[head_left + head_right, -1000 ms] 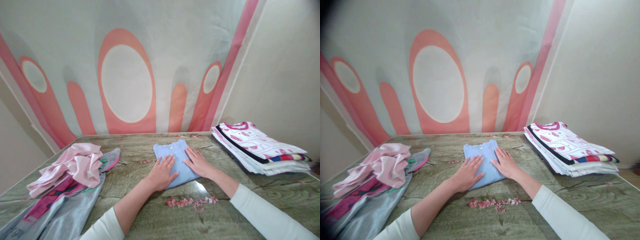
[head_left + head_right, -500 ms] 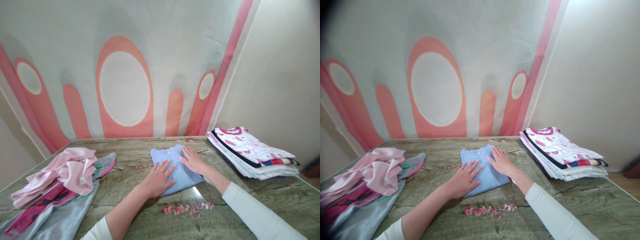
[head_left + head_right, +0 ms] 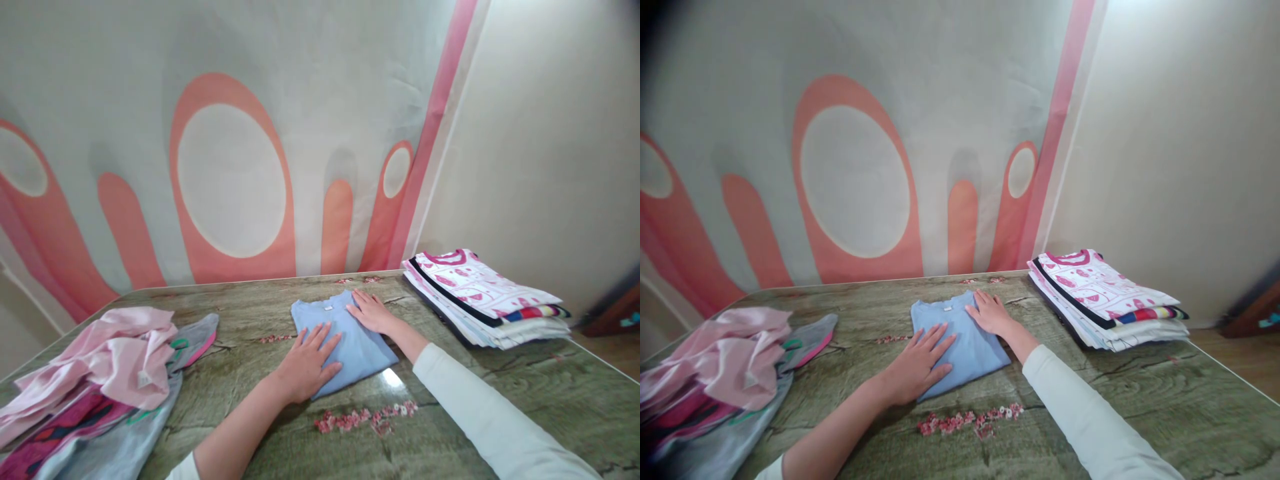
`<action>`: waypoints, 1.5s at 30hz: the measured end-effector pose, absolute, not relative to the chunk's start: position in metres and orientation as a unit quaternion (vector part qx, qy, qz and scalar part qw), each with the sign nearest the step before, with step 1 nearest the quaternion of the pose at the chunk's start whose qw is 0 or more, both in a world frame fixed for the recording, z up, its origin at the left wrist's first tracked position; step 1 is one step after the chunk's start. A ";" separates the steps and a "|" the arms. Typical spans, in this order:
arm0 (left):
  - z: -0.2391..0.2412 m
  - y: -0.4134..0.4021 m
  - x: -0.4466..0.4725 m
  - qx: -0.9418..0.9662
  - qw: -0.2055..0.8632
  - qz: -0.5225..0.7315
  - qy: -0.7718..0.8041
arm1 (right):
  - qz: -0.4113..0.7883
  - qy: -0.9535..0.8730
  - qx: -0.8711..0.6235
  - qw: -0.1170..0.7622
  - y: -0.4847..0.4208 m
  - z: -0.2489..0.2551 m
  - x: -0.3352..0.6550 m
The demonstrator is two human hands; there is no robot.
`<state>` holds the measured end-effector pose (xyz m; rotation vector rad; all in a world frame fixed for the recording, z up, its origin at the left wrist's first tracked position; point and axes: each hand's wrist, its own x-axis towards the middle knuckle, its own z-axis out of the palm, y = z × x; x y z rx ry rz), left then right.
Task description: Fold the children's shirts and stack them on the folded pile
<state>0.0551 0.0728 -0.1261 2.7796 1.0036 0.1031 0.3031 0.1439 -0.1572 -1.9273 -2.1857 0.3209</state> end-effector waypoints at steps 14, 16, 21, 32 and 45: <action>-0.131 0.124 0.040 0.445 0.563 0.465 0.519 | 0.300 -0.623 -0.604 0.397 0.058 -0.161 0.335; -0.124 0.123 0.039 0.407 0.591 0.474 0.511 | 0.308 -0.608 -0.616 0.395 0.053 -0.161 0.337; -0.122 0.124 0.033 0.438 0.567 0.443 0.539 | 0.308 -0.591 -0.655 0.356 0.051 -0.159 0.335; -0.118 0.117 0.027 0.611 0.527 0.253 0.535 | 0.279 -0.631 -0.660 0.295 0.047 -0.154 0.330; -0.142 0.140 0.029 0.579 0.433 0.394 0.567 | 0.321 -0.597 -0.651 0.342 0.046 -0.145 0.332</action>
